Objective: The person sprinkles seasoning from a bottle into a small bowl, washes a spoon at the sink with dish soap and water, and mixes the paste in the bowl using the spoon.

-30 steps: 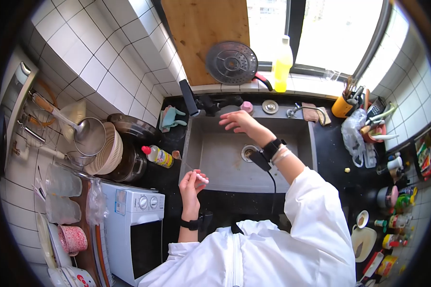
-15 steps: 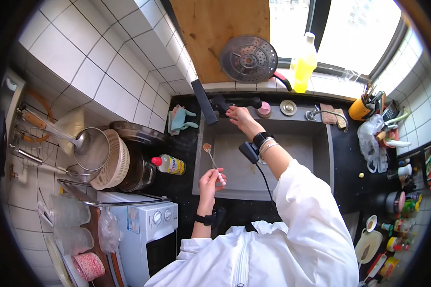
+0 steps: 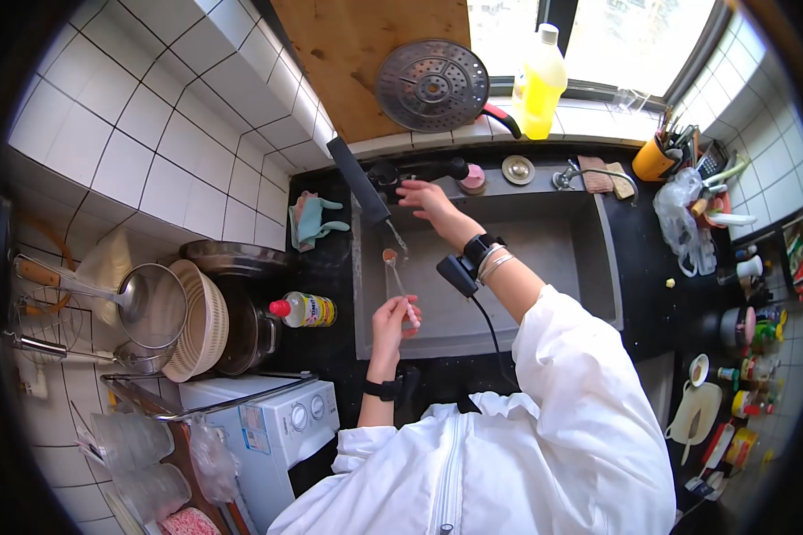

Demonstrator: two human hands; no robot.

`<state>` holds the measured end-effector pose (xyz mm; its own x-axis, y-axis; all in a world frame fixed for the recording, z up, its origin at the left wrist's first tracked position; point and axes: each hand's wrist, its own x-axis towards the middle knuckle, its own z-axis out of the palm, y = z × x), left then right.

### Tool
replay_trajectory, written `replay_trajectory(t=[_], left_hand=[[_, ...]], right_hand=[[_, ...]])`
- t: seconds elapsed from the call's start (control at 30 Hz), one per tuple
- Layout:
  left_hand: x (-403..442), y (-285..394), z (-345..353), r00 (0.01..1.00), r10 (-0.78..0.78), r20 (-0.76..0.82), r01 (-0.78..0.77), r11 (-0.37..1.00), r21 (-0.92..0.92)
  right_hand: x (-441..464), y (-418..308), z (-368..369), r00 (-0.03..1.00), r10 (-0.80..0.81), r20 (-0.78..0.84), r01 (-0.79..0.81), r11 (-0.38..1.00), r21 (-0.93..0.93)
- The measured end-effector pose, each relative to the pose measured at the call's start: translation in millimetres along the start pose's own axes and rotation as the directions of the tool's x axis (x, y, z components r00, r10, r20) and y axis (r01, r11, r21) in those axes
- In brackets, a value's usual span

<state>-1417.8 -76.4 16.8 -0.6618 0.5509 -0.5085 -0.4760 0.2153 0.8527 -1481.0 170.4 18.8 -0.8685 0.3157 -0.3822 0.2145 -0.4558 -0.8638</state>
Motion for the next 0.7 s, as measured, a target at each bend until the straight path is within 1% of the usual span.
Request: replay_trajectory(t=[0.03,0.07,0.13,0.2,0.23,0.27,0.33,0.43,0.53,0.63,0.7], left_hand=[[1.1,0.6,0.8,1.000,-0.001,0.007,0.001,1.000,0.007],[2.4,0.1,1.8,1.000,-0.005,0.008,0.005,1.000,0.007],[8.4,-1.4,3.4,1.000,-0.008,0.008,0.008,1.000,0.005],[16.7,-2.8,2.0,0.999,0.006,0.039,-0.007,1.000,0.025],[18.6,-1.4,0.9,0.998,0.012,0.055,-0.014,0.999,0.036],[19.3,0.0,-0.4,0.999,0.007,0.049,-0.009,0.999,0.041],[19.5,3.1,-2.0,0.999,-0.005,0.039,0.003,0.999,0.051],[19.0,5.8,-3.9,0.998,-0.025,0.050,0.022,0.998,0.060],[21.3,4.2,-5.8,0.998,-0.034,0.051,0.031,0.997,0.072],[27.4,-2.6,-10.9,0.997,-0.029,0.078,0.022,0.995,0.094],[30.2,-5.5,-12.6,0.995,-0.025,0.098,0.014,0.994,0.109]], right_hand=[[-10.3,6.2,-0.5,1.000,0.005,-0.009,-0.006,0.994,-0.109],[-18.3,15.8,0.7,0.997,0.049,-0.053,-0.058,0.980,-0.191],[-20.9,47.8,-1.2,0.999,0.007,0.040,0.004,0.965,-0.261],[-16.7,77.3,-5.8,0.996,0.002,0.088,0.025,0.951,-0.307],[-22.0,80.5,-2.1,0.994,0.001,0.113,0.036,0.944,-0.329],[-31.5,79.7,-1.6,0.988,0.046,0.146,0.001,0.952,-0.306],[-30.3,86.6,-1.7,0.990,0.070,0.121,-0.035,0.963,-0.268],[-30.7,92.2,0.7,0.990,0.039,0.136,0.006,0.949,-0.314],[-41.2,82.9,9.0,0.994,-0.034,0.104,0.056,0.974,-0.218],[-29.8,89.0,7.2,0.999,0.003,0.040,0.009,0.953,-0.303],[-29.8,89.1,8.1,0.999,0.039,0.013,-0.033,0.957,-0.290]])
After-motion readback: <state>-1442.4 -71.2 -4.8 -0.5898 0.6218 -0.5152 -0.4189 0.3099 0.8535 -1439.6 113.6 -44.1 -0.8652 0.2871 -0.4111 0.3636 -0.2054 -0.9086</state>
